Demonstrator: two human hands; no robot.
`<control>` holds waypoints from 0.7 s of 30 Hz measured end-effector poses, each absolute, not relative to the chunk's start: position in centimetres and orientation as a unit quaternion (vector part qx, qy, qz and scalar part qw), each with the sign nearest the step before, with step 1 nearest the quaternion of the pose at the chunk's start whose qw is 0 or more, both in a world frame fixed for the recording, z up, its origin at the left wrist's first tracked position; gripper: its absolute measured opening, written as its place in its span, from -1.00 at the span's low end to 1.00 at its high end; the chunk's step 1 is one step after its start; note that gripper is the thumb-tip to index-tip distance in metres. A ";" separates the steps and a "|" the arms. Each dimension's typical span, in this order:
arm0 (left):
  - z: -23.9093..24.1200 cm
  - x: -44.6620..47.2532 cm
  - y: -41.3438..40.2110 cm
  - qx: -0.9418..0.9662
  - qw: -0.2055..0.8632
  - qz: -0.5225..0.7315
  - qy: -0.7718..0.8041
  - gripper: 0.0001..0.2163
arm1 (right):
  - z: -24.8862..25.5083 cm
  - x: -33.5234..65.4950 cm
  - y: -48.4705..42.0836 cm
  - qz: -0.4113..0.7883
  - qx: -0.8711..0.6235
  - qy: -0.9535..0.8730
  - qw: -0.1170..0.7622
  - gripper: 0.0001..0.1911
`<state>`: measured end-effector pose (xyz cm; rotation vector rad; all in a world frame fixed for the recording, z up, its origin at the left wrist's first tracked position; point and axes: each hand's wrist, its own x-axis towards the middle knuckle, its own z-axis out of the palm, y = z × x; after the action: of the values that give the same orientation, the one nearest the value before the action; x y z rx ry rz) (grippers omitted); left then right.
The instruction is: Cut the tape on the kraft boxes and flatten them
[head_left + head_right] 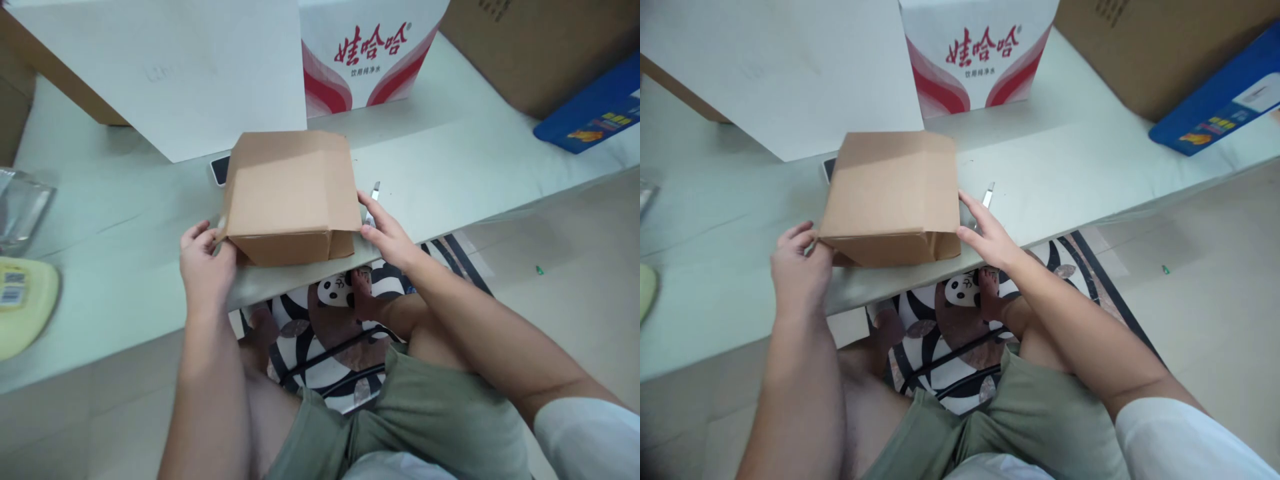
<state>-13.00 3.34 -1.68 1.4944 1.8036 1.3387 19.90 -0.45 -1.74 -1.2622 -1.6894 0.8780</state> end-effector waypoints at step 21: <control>-0.9 -9.9 2.0 0.571 0.335 0.488 0.569 -0.42 | -1.7 17.9 -0.4 0.294 -0.571 -0.546 0.538 -0.39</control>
<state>-9.93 1.99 -0.86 1.4892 1.4843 1.2730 17.88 -0.43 -1.72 -1.3587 -1.2997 0.7006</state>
